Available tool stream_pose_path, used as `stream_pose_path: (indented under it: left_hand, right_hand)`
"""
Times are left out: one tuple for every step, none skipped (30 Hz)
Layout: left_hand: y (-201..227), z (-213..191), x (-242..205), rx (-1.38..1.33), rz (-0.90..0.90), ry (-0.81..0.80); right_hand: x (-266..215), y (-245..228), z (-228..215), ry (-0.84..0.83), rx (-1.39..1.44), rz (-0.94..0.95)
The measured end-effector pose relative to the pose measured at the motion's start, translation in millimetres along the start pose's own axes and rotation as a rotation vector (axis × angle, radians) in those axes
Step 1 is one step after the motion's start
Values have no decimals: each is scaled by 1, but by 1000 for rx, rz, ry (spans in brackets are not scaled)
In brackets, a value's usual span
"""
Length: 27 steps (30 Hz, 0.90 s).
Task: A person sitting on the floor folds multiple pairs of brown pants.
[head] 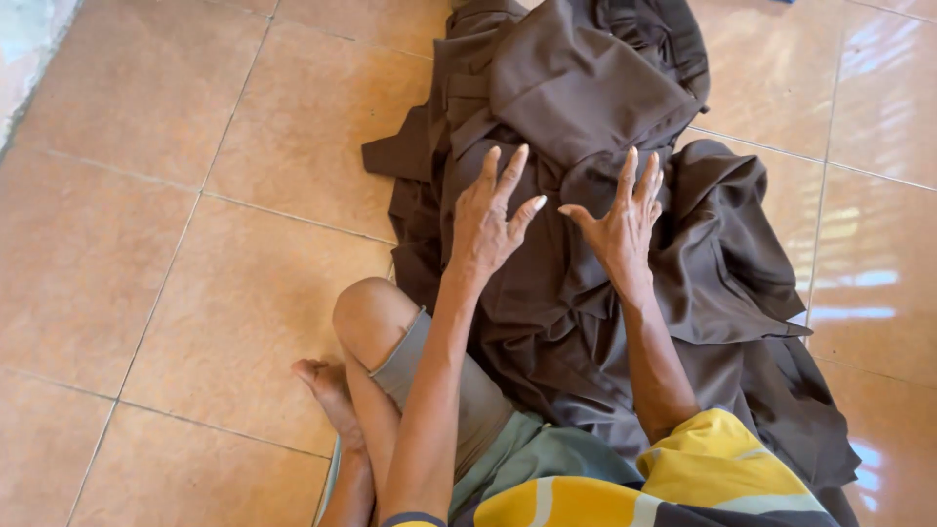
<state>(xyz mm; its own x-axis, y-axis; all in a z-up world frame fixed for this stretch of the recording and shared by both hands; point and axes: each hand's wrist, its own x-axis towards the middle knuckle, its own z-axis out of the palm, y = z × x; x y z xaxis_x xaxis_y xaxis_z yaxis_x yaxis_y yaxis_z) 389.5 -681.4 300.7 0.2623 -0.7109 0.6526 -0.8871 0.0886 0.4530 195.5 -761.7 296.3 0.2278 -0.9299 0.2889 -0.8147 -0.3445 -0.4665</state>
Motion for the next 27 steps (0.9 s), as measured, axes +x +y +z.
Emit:
stream_pose_path:
  left_hand:
    - [6,11,0,-84,13,-56]
    - [11,20,-1,-164,23,-116]
    - [15,28,-3,-170,29,-123]
    - [19,34,-7,-212,-49,-275]
    - [23,39,-11,-253,-128,-427]
    - [24,43,-13,-256,-121,-435]
    - [25,47,-14,-226,-169,-527]
    - [26,50,-16,-193,-219,-617]
    - [29,49,-13,-195,-215,-623]
    - [33,48,-11,-202,-277,-640]
    - [36,46,-9,-209,-339,-656]
    - [36,46,-9,-207,-338,-657]
    - [37,46,-9,-200,-377,-654]
    - [36,46,-8,-192,-415,-649]
    - [41,37,-4,-191,-414,-649]
    - [46,28,0,-192,-462,-670]
    - [50,19,5,-194,-511,-691]
    - [49,23,1,-193,-512,-695]
    - [47,27,-2,-206,-535,-659]
    - [45,31,-6,-219,-561,-621]
    - [46,34,-14,-219,-564,-623]
    - [46,37,-19,-227,-551,-578]
    - [47,39,-24,-236,-537,-533]
    - [41,46,-33,-233,-541,-530]
    - [35,54,-43,-219,-520,-480]
    - [30,61,-51,-204,-496,-427]
    - [33,55,-49,-201,-498,-422]
  right_hand:
    - [-1,12,4,-54,47,69]
    - [-2,23,10,-112,96,138]
    - [-5,27,13,-107,95,148]
    - [-9,31,17,-121,119,170]
    - [-14,34,21,-134,142,191]
    - [-15,41,26,-130,142,201]
    - [-17,48,31,-107,57,207]
    - [-18,54,36,-86,-29,212]
    - [-20,61,40,-86,-29,219]
    - [-23,67,44,-105,3,254]
    - [-26,72,48,-124,36,290]
    - [-31,80,63,-124,38,291]
    - [-35,88,77,-57,-15,233]
    - [-39,96,92,11,-68,174]
    - [-50,78,78,11,-66,174]
    - [-60,60,64,111,-41,-33]
    - [-70,42,51,213,-15,-239]
    - [-82,33,51,211,-14,-235]
    - [-94,23,52,175,49,-285]
    - [-105,14,52,136,113,-336]
    - [-114,9,53,132,113,-336]
    - [-121,3,55,116,162,-363]
    - [-128,-3,57,100,210,-390]
    - [-129,-10,52,96,213,-393]
    - [-130,-17,47,76,256,-392]
    - [-130,-24,42,58,299,-393]
    - [-128,-26,41,56,302,-399]
